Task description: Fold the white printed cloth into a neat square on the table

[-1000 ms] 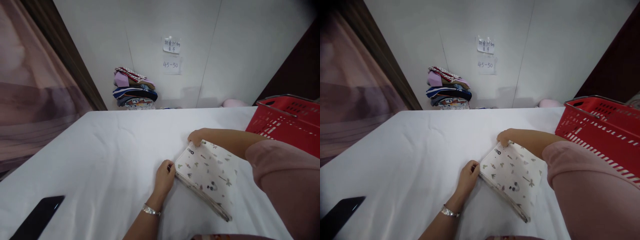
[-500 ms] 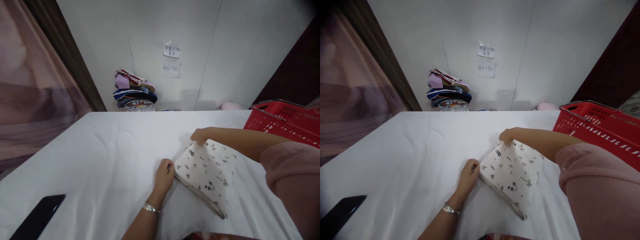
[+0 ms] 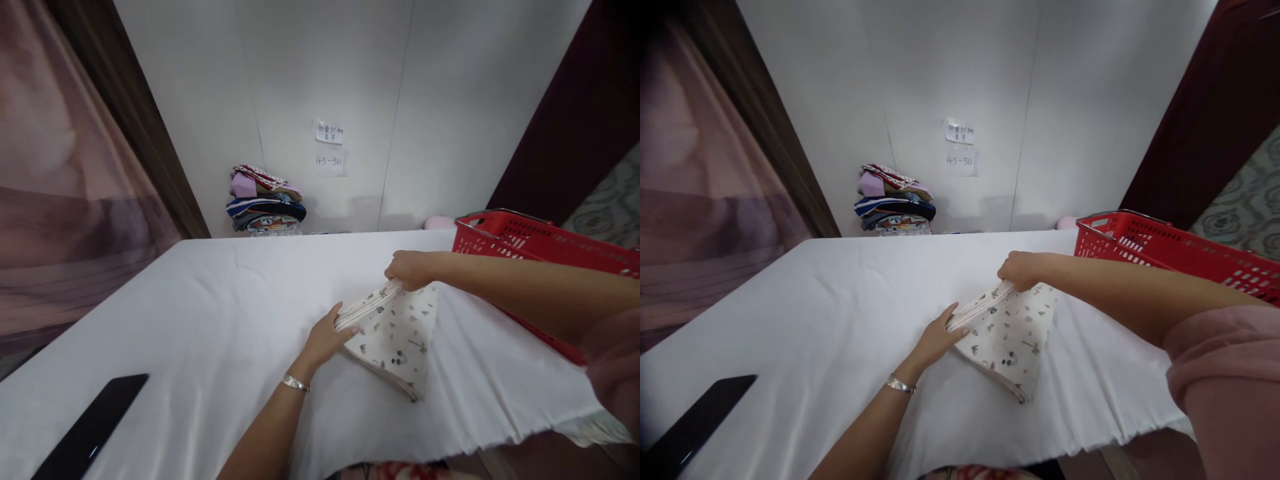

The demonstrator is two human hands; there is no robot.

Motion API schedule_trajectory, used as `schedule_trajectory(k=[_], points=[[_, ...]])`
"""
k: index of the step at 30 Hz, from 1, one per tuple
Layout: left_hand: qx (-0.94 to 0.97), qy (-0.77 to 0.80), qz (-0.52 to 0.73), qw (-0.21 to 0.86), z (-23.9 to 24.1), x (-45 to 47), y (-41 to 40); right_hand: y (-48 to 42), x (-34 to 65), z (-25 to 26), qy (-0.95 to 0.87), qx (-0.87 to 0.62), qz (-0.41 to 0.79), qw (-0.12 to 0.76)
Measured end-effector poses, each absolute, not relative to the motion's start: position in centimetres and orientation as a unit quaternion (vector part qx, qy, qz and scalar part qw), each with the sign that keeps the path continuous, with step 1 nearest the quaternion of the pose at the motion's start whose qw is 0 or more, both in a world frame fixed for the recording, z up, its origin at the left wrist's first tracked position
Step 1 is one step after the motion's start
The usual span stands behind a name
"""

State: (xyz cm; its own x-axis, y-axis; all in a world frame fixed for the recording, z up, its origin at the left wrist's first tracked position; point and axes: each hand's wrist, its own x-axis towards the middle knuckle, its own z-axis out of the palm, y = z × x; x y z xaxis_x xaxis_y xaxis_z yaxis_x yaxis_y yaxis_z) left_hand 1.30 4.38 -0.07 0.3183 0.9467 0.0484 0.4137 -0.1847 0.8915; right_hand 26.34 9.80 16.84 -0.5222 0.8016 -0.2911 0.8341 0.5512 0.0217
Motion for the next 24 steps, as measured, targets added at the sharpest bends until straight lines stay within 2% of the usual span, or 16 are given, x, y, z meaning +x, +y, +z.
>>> schedule_trajectory(k=[4, 6, 9, 12, 15, 17, 19, 24], points=[[0.766, 0.466, 0.230, 0.378, 2.9, 1.4, 4.3, 7.6, 26.1, 19.2, 0.861, 0.466, 0.010, 0.203], [0.778, 0.482, 0.210, 0.344, 5.3, 1.2, 5.0, 7.5, 26.3, 20.5, 0.859, 0.467, 0.040, 0.207], [0.801, 0.508, 0.241, 0.203, 10.4, 0.4, 6.5, 8.3, 27.0, 22.7, 0.856, 0.488, 0.084, 0.147], [0.813, 0.520, 0.263, -0.008, 15.8, -0.6, 7.7, 9.2, 27.6, 24.6, 0.862, 0.483, 0.142, 0.051], [0.795, 0.500, 0.301, -0.163, 18.1, -1.9, 7.4, 9.0, 27.3, 23.8, 0.857, 0.462, 0.227, -0.038], [0.796, 0.477, 0.304, -0.214, 16.4, -2.8, 6.4, 8.3, 26.7, 20.6, 0.846, 0.455, 0.266, -0.083], [0.813, 0.461, 0.279, -0.218, 12.5, -3.7, 4.9, 7.1, 26.0, 15.3, 0.855, 0.438, 0.260, -0.098], [0.864, 0.462, 0.175, -0.103, 0.7, -5.1, -0.1, 2.9, 25.2, 0.9, 0.900, 0.412, 0.131, -0.061]])
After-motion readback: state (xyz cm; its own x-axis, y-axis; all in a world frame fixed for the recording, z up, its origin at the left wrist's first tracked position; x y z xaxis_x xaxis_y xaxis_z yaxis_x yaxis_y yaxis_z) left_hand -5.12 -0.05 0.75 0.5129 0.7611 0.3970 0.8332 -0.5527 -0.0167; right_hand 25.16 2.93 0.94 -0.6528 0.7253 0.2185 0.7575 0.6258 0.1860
